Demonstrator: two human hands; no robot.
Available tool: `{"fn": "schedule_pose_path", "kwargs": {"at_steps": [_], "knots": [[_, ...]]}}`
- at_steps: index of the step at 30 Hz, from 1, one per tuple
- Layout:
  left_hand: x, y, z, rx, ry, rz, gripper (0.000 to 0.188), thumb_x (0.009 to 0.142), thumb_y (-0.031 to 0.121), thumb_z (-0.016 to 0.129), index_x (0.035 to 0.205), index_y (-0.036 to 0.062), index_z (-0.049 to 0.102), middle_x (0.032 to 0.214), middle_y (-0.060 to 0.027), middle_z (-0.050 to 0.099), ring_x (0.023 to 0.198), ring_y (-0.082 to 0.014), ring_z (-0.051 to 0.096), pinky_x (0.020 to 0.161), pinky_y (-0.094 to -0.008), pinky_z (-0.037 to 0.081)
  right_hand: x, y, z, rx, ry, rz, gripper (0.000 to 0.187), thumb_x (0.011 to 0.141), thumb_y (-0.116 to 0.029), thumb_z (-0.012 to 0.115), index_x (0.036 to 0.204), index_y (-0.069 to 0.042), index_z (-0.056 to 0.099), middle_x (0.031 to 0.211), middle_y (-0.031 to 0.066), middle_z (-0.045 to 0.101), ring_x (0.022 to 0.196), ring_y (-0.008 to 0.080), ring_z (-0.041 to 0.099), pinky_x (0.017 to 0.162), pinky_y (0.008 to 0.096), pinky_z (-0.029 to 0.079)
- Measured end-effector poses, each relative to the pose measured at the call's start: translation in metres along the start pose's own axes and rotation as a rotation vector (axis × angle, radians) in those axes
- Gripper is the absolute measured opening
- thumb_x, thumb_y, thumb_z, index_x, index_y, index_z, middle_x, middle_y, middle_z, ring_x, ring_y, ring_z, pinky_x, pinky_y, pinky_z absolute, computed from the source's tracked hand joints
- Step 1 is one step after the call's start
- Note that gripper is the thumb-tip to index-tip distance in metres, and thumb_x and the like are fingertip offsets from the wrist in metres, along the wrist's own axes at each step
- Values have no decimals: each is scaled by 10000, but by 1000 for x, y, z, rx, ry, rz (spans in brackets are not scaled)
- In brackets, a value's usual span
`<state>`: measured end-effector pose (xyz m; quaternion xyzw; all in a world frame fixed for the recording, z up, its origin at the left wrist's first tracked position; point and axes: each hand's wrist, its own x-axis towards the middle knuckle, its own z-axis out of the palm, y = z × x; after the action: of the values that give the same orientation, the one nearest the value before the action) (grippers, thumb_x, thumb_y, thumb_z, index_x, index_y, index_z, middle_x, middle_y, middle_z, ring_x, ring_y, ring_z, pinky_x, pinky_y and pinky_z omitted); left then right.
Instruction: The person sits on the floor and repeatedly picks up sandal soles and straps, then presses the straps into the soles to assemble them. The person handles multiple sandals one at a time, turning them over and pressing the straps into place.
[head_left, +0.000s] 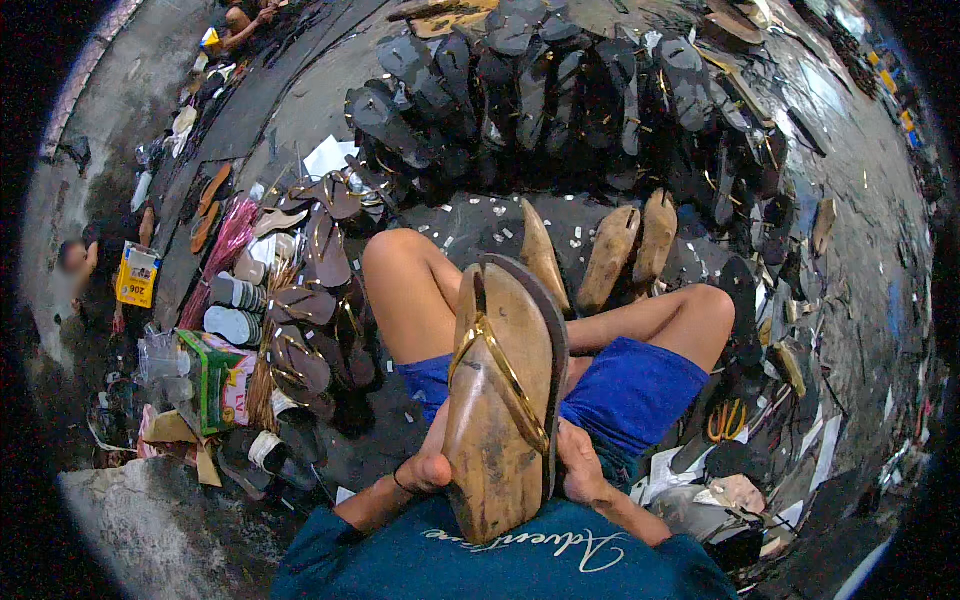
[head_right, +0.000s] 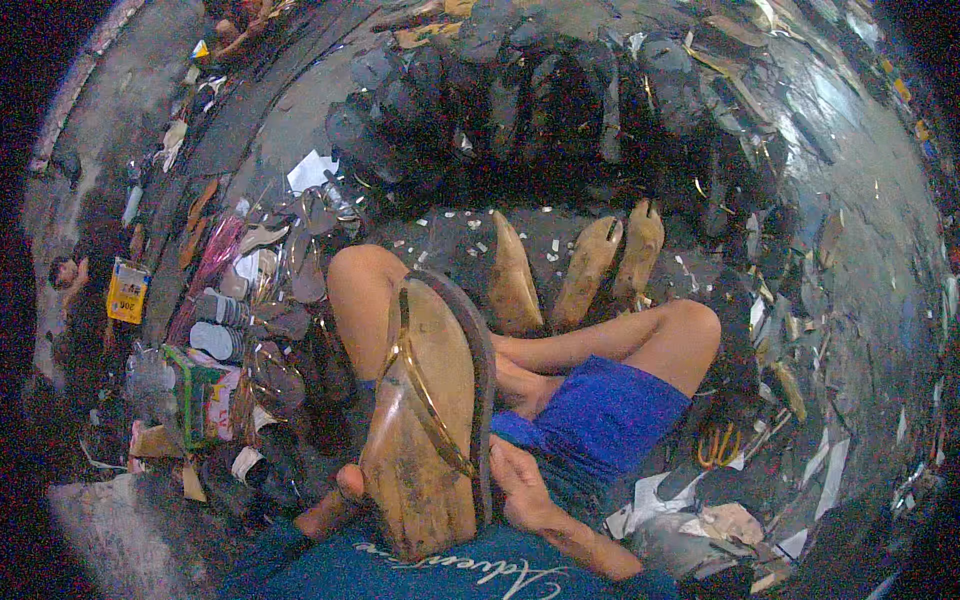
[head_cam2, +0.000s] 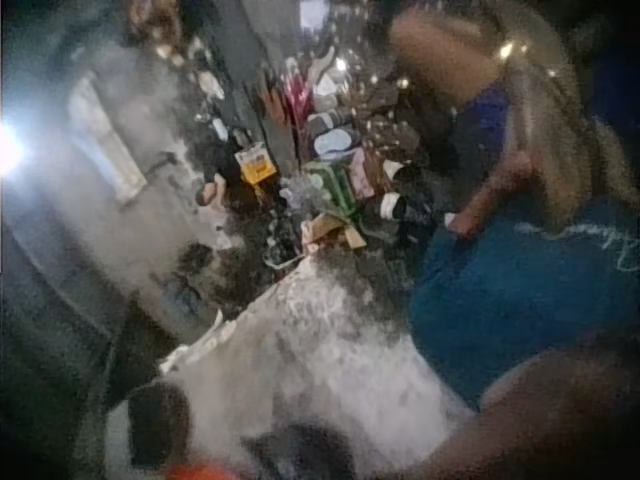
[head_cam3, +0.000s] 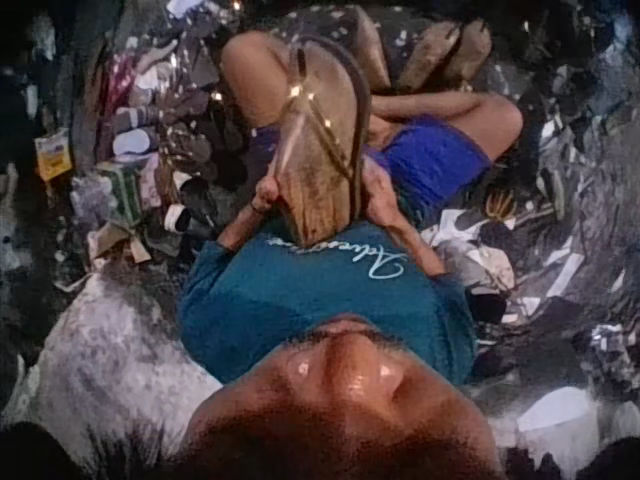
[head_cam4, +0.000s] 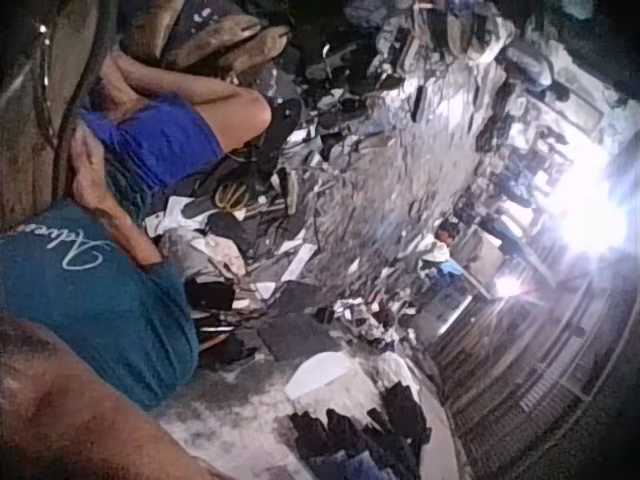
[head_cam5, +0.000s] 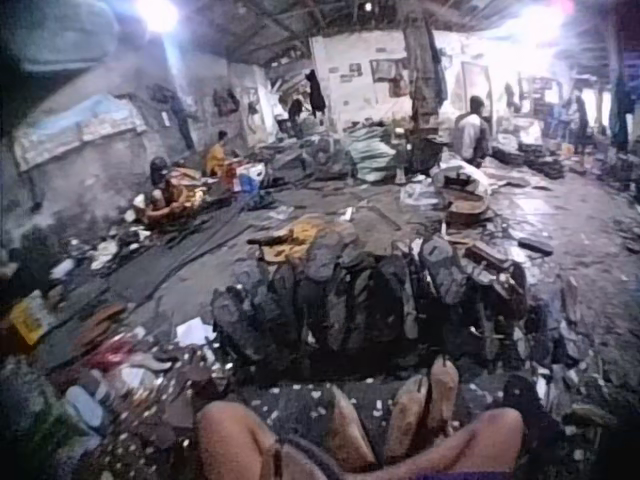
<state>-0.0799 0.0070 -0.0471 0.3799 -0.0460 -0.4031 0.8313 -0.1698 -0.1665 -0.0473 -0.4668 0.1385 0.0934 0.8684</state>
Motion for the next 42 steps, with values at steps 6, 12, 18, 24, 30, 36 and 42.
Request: {"fn": "schedule_pose_path", "kwargs": {"at_steps": [6,12,18,24,30,36,42], "knots": [[-8,13,15,-79,-39,78,1381,524,636,848,1480,-22,100,1464,-145,328,1319,-256,390,1101,-424,316,-14,-17,-18,355,-193,401,396,1008,-361,430,1146,-10,552,797,-23,540,731,84,448,665,307,392],[6,-6,4,149,112,183,1233,601,615,824,1453,11,169,1387,-148,396,1236,-261,463,1043,-414,384,33,5,-16,-78,40,157,371,952,-356,561,1165,-52,547,992,4,589,897,123,540,802,295,466],[76,10,-4,340,438,230,1160,623,561,845,1391,21,163,1254,-141,447,1139,-263,510,956,-393,458,44,-62,-5,-1071,74,-564,803,715,-267,819,1320,45,393,1272,214,515,1177,341,529,960,394,455],[79,48,52,607,141,52,1249,535,450,931,1382,-1,132,1273,-184,469,1167,-272,515,971,-399,457,42,-53,-13,-290,-58,-414,1114,599,-316,875,1441,19,226,1418,202,393,1327,336,380,1100,422,302],[84,74,57,1626,12,556,448,888,416,617,1062,5,663,942,-151,665,962,-298,578,872,-433,400,17,-55,-15,408,26,29,1108,563,-387,742,1455,2,212,1364,193,454,1217,327,490,1061,440,373],[45,32,48,1048,-206,-264,300,1014,224,454,832,1,536,696,-116,495,642,-127,428,594,-308,401,-29,-50,-12,725,289,127,1026,569,-402,660,1427,13,280,1321,246,491,1151,367,541,1005,469,440],[16,17,64,632,-21,-318,314,1031,223,420,789,32,475,715,45,387,673,-68,345,591,-259,339,-46,-49,-10,822,275,126,908,656,-317,609,1430,33,290,1318,264,504,1130,387,568,994,494,459]]}}
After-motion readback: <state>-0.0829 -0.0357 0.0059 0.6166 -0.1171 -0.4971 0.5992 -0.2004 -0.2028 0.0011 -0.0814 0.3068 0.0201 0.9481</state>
